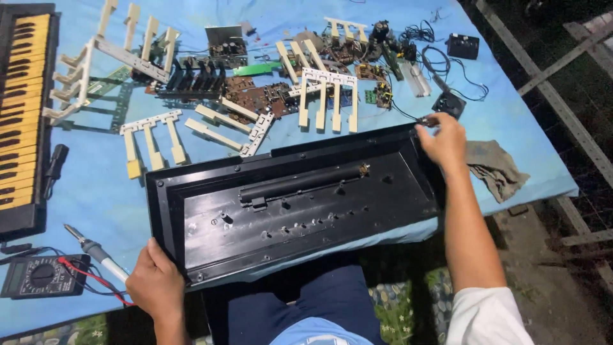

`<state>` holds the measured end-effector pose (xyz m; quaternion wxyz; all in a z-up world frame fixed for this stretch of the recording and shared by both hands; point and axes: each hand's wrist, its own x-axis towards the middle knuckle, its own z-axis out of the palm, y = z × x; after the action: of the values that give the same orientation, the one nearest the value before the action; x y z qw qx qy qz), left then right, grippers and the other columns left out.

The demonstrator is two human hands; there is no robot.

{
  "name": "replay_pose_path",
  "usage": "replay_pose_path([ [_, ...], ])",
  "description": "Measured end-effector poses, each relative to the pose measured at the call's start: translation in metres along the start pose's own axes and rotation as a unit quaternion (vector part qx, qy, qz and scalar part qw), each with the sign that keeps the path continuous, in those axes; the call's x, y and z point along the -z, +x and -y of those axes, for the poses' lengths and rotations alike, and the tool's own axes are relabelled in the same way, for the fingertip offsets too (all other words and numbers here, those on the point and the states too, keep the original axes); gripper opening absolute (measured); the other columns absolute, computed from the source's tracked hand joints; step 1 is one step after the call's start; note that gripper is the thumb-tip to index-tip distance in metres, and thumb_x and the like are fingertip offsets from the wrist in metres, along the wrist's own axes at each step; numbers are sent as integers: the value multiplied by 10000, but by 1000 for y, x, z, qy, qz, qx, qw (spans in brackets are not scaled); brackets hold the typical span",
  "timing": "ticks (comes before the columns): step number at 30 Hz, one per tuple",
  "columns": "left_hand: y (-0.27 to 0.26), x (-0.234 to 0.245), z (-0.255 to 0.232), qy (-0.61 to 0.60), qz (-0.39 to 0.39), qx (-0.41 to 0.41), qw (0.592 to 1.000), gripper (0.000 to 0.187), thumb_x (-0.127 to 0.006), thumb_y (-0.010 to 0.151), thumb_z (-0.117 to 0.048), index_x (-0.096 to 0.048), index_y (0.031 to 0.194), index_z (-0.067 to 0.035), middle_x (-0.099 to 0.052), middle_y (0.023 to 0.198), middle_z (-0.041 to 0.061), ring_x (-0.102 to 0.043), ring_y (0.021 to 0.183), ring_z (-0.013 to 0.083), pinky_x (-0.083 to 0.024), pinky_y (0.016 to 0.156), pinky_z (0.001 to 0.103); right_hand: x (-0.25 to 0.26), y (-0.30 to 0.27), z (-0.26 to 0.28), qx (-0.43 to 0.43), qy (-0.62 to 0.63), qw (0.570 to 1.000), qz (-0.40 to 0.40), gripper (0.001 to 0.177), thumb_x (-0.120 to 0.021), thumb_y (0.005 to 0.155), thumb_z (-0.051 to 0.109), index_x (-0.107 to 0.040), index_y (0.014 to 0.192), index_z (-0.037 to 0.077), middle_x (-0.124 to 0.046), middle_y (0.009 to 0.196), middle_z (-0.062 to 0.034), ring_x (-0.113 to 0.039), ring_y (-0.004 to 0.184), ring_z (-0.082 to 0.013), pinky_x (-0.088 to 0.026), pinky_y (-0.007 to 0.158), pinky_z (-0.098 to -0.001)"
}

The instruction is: The person cleans the inside of a black electronic device casing with a brush and then places several circuit boards and plastic components inside it.

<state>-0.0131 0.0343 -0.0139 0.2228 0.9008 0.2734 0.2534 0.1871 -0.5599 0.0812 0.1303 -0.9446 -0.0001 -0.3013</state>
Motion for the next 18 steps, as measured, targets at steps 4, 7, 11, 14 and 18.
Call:
replay_pose_path([
  [4,0,2,-3,1,-5,11,1000,446,-545,1223,-251,-778,955,18,-676,675,184,-562,470,364,-440,486,444,-22,26,67,16,70,995,71,320,-758,860,178,-726,1113,-15,-743,972,-140,-665,699,-256,-542,683,-387],
  [7,1,4,-5,0,12,32,999,449,-529,1220,-271,-784,976,7,-669,645,174,-565,457,348,-440,468,438,-44,43,102,48,112,983,139,350,-771,874,243,-726,1135,14,-749,1088,-134,-704,887,-286,-560,768,-399],
  [11,1,3,-8,10,31,60,998,446,-505,1210,-317,-790,1020,-31,-684,661,167,-613,513,379,-481,517,462,-82,65,118,67,48,976,202,528,-800,844,362,-709,1167,-46,-726,1133,-203,-703,946,-355,-558,840,-456],
  [14,1,5,-10,9,32,66,997,428,-499,1196,-326,-797,1073,-45,-702,683,171,-637,535,392,-495,521,472,-112,72,127,18,27,964,265,710,-792,806,541,-717,1181,-57,-745,1081,-211,-730,925,-348,-576,820,-445],
  [18,0,6,-12,-6,17,58,998,384,-518,1170,-301,-795,1100,-44,-707,701,183,-644,554,403,-492,520,478,-131,75,148,-67,-45,944,319,396,-792,799,434,-810,934,62,-765,882,-127,-720,849,-326,-568,816,-443],
])
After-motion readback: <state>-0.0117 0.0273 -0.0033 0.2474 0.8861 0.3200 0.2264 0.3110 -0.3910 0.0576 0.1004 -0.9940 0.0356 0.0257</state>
